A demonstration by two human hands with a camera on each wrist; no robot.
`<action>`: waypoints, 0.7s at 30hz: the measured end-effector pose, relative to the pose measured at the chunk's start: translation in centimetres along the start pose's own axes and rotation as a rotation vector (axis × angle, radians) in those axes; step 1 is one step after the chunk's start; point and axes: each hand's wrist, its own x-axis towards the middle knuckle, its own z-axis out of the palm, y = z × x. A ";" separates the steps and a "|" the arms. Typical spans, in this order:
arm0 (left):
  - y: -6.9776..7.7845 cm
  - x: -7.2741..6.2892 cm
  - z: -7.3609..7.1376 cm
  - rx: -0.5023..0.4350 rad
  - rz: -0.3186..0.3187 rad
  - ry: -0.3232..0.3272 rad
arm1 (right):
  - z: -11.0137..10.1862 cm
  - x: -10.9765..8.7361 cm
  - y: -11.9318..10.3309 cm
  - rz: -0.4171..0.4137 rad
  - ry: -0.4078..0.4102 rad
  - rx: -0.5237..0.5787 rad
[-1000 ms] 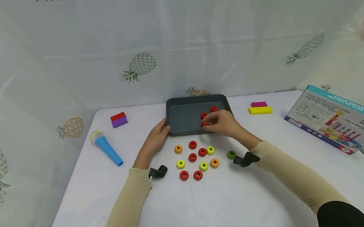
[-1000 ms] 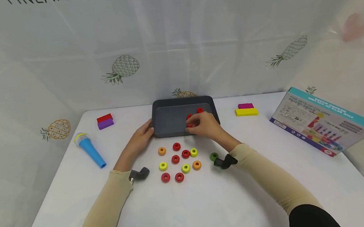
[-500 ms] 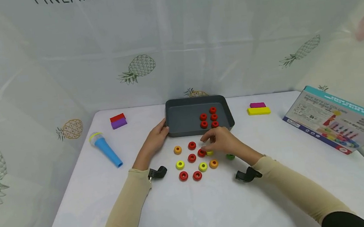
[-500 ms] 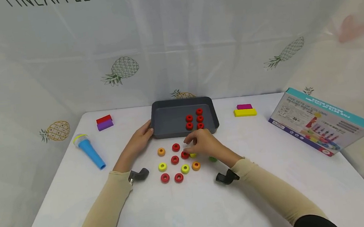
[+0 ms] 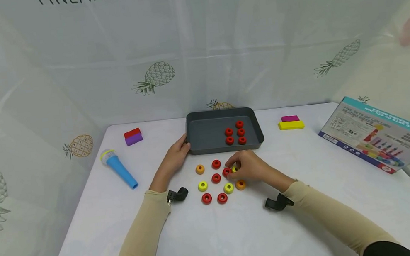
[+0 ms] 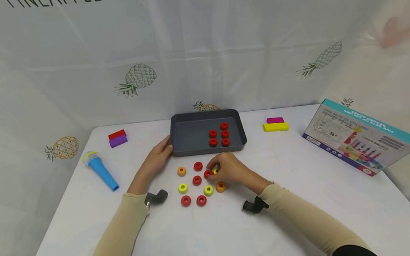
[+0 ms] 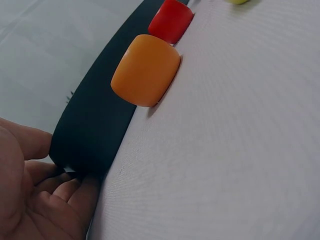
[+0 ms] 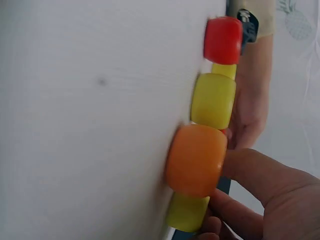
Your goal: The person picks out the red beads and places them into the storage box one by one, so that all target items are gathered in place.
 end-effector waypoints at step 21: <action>0.0 -0.2 0.0 0.014 -0.001 0.003 | 0.2 0.0 0.1 -0.007 -0.009 0.004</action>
